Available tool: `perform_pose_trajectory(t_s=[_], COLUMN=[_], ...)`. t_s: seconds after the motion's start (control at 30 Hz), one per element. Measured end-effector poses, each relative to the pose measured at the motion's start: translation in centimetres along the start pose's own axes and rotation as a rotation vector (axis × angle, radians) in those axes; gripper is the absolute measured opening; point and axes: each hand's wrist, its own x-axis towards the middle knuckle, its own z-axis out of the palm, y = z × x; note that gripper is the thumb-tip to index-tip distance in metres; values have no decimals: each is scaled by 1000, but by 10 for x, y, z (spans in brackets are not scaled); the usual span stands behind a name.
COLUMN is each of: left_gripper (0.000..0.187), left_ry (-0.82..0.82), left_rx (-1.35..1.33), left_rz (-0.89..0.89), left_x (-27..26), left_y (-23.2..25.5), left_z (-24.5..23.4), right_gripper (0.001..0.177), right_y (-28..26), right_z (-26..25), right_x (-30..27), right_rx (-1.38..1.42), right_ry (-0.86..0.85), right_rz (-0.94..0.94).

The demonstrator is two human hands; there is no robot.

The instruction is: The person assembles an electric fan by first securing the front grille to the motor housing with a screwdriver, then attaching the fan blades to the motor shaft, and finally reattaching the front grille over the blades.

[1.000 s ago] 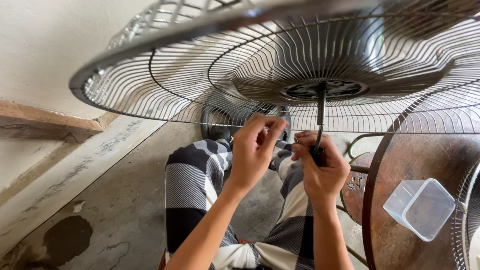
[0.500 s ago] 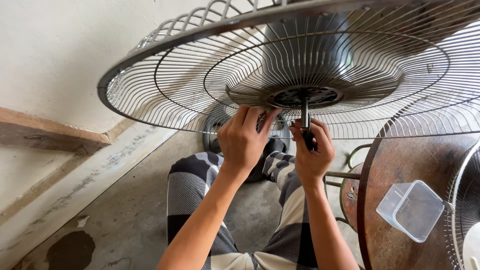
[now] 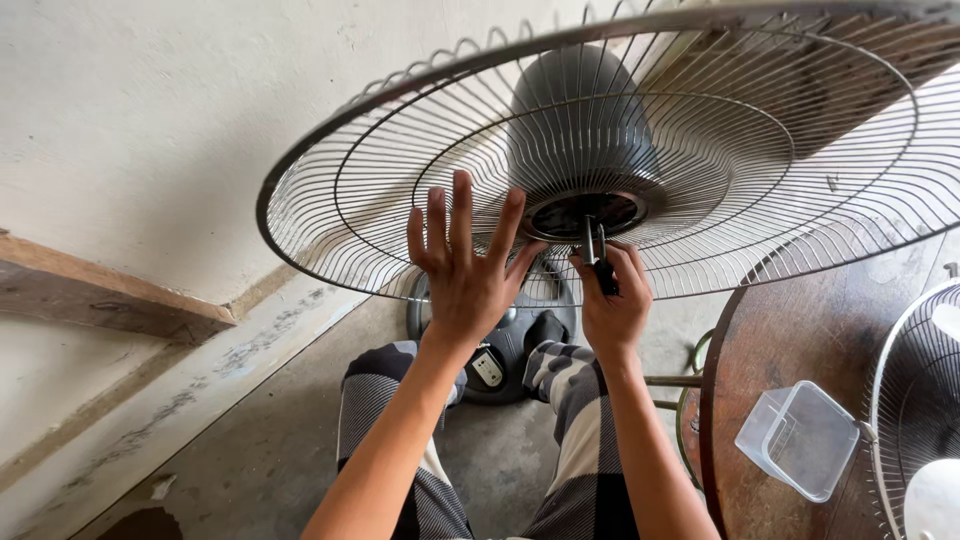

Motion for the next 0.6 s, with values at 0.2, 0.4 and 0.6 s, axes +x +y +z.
perform_pose_trajectory(t_s=[0.2, 0.4, 0.6], left_gripper=[117, 116, 123], left_ry=[-10, -1, 45], left_rx=[76, 56, 81], left_rz=[81, 60, 182], left_x=[11, 22, 34], left_y=[-4, -4, -20], left_z=[9, 16, 12], right_gripper=[15, 18, 16], right_y=[-5, -2, 1], right_z=[-2, 0, -4], right_x=[9, 17, 25], right_rx=[0, -127, -87], right_ry=[-17, -21, -40], right_rz=[0, -45, 21])
